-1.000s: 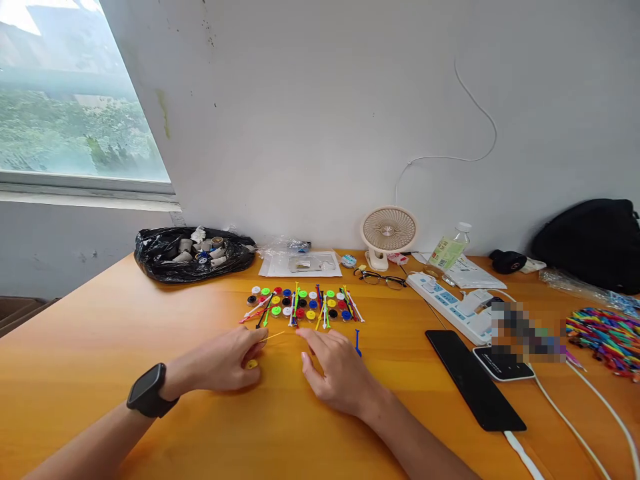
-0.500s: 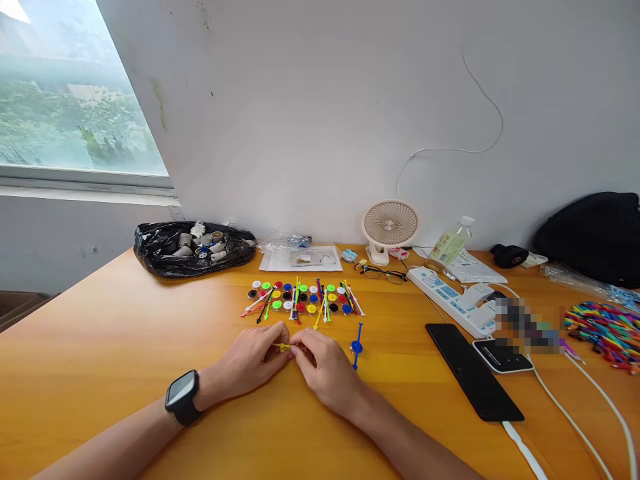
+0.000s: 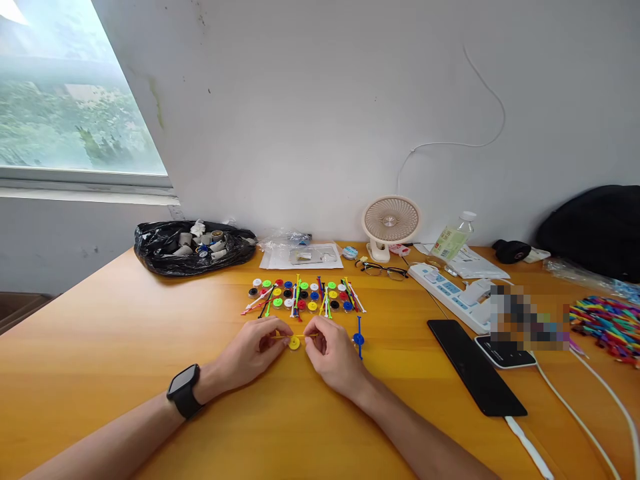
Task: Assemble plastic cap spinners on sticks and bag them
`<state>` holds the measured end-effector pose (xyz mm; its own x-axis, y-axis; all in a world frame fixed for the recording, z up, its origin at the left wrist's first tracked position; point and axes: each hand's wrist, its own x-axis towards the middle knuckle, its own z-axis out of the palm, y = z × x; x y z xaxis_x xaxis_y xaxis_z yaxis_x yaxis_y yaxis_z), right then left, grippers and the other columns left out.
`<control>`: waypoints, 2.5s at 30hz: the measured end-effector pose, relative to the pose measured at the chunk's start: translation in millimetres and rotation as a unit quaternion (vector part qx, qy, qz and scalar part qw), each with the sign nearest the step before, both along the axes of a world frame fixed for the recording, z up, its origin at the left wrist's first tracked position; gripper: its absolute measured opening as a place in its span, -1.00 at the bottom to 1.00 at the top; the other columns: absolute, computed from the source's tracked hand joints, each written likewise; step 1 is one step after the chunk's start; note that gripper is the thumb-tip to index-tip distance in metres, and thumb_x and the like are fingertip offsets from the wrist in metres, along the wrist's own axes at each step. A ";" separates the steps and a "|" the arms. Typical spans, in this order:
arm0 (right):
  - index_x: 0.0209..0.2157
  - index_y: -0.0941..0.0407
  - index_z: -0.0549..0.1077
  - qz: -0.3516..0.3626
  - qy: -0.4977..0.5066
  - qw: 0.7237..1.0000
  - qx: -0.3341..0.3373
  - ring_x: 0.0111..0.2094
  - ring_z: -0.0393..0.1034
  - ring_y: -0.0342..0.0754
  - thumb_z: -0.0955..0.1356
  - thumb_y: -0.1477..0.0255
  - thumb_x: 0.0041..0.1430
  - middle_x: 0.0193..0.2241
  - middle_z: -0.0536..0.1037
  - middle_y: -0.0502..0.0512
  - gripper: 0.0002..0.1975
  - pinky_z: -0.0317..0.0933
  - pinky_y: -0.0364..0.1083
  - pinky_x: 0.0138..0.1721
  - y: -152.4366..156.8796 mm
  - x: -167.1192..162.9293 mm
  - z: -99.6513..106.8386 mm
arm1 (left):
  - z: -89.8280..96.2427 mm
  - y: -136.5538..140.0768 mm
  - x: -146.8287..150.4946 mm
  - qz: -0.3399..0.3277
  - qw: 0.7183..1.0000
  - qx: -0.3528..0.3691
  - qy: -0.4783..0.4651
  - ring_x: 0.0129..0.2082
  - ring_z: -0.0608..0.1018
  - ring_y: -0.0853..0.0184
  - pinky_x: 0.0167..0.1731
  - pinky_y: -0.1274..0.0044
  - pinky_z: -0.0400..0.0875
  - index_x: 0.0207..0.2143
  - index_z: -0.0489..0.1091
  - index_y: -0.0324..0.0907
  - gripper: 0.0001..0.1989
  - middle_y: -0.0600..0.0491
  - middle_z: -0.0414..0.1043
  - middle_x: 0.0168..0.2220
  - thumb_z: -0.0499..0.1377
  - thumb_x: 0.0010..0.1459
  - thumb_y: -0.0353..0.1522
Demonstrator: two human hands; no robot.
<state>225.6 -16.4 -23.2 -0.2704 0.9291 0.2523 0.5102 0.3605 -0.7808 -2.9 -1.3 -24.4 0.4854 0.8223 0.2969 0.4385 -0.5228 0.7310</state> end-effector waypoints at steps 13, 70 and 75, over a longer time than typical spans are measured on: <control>-0.38 0.08 0.38 0.085 -0.043 0.993 0.064 -0.42 0.25 -0.14 0.31 0.69 0.17 -0.39 0.38 -0.04 -0.80 0.08 -0.14 -0.38 3.2 9.4 2.0 | 7.1 -5.1 -0.9 -0.010 0.999 0.037 0.024 -0.37 0.47 0.35 -0.37 0.55 0.31 -0.24 0.52 -0.13 -0.83 0.06 0.50 -0.35 0.17 0.17 -0.51; -0.14 0.06 0.50 -0.053 -0.148 0.978 0.138 -0.59 0.29 -0.10 0.29 0.21 0.43 -0.60 0.38 -0.08 -0.76 0.10 -0.11 -0.45 2.1 19.9 21.4 | 1.9 46.4 -48.5 0.257 0.963 0.073 0.038 -0.38 0.54 0.31 -0.38 0.50 0.37 -0.22 0.43 -0.09 -0.84 0.08 0.58 -0.25 0.25 0.20 -0.23; -0.23 0.07 0.52 -0.031 -0.173 0.972 0.153 -0.57 0.28 -0.10 0.28 0.22 0.45 -0.60 0.39 -0.06 -0.73 0.08 -0.10 -0.42 0.6 18.2 22.9 | -2.8 46.5 -46.1 0.241 0.964 0.070 0.082 -0.43 0.54 0.30 -0.42 0.51 0.34 -0.21 0.45 -0.07 -0.84 0.07 0.59 -0.30 0.24 0.21 -0.21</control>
